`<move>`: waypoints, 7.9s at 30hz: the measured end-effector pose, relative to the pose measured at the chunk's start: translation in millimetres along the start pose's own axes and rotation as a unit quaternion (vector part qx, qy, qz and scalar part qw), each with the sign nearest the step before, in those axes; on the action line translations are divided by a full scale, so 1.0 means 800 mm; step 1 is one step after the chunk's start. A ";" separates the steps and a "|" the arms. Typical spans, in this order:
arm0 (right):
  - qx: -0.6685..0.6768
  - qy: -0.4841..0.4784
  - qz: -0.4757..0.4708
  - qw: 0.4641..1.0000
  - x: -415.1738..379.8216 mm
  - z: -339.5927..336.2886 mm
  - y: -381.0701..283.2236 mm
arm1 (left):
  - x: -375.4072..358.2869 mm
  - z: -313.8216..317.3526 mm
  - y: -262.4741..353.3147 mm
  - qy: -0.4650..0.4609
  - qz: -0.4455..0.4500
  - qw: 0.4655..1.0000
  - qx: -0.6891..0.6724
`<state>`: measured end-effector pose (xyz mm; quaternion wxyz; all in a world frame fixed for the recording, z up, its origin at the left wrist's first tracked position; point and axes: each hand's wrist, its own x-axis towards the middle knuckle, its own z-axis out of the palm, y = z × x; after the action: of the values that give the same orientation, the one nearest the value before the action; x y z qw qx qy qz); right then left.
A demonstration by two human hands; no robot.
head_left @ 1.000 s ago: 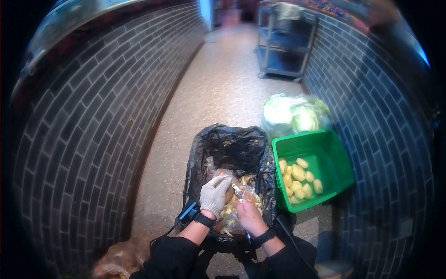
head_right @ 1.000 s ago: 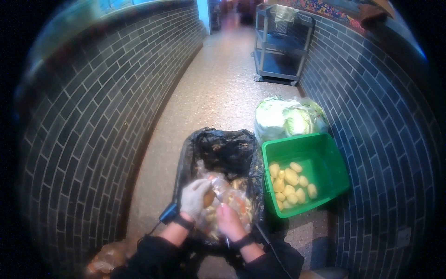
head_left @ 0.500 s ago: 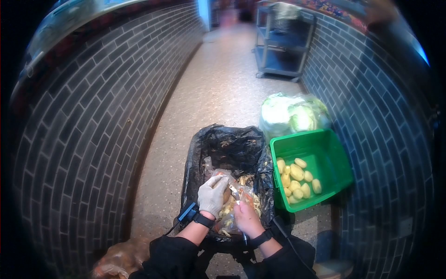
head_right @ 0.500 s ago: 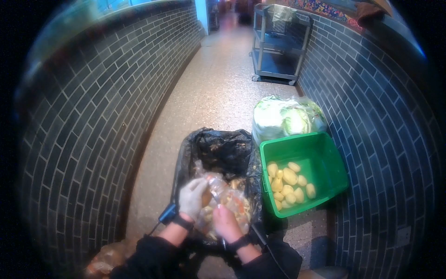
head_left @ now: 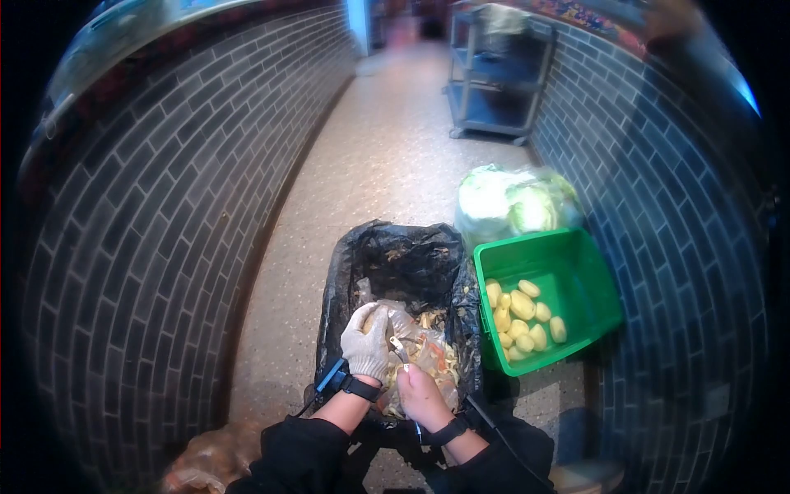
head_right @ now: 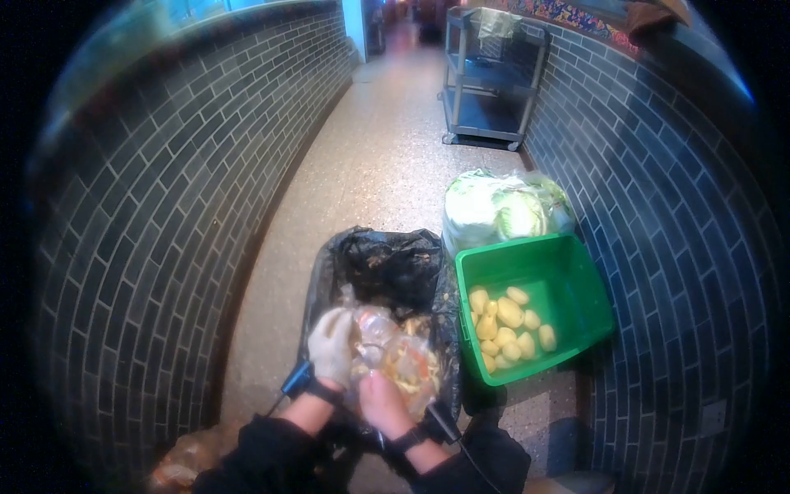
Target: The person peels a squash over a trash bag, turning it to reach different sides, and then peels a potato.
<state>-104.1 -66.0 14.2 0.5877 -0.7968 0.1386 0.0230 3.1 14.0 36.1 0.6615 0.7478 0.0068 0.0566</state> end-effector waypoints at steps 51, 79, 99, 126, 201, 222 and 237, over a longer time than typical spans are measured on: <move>0.004 0.021 -0.061 0.998 0.001 -0.018 -0.041 | 0.040 -0.014 -0.006 -0.050 -0.290 0.865 -0.407; -0.119 -0.108 -0.074 0.984 -0.022 0.001 -0.031 | 0.050 -0.019 0.026 -0.111 -0.279 0.901 -0.313; -0.081 0.087 -0.055 0.991 0.006 -0.010 -0.044 | 0.032 -0.003 -0.028 -0.003 -0.214 0.901 -0.379; 0.020 0.038 -0.089 0.995 0.006 -0.007 -0.020 | 0.039 -0.019 -0.009 -0.073 -0.243 0.892 -0.374; -0.066 0.105 -0.089 0.988 0.034 -0.063 -0.016 | 0.019 -0.010 -0.026 -0.251 -0.243 0.916 -0.199; -0.060 0.029 -0.052 0.996 -0.004 -0.002 -0.028 | 0.015 0.005 0.019 -0.057 -0.344 0.868 -0.353; -0.146 0.082 -0.059 0.984 0.029 -0.052 -0.017 | 0.008 0.002 0.011 -0.186 -0.378 0.858 -0.295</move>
<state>-83.6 -106.3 35.1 0.4519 -0.8801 0.1343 -0.0565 9.1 11.7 45.0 0.8108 0.4539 0.1484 -0.3383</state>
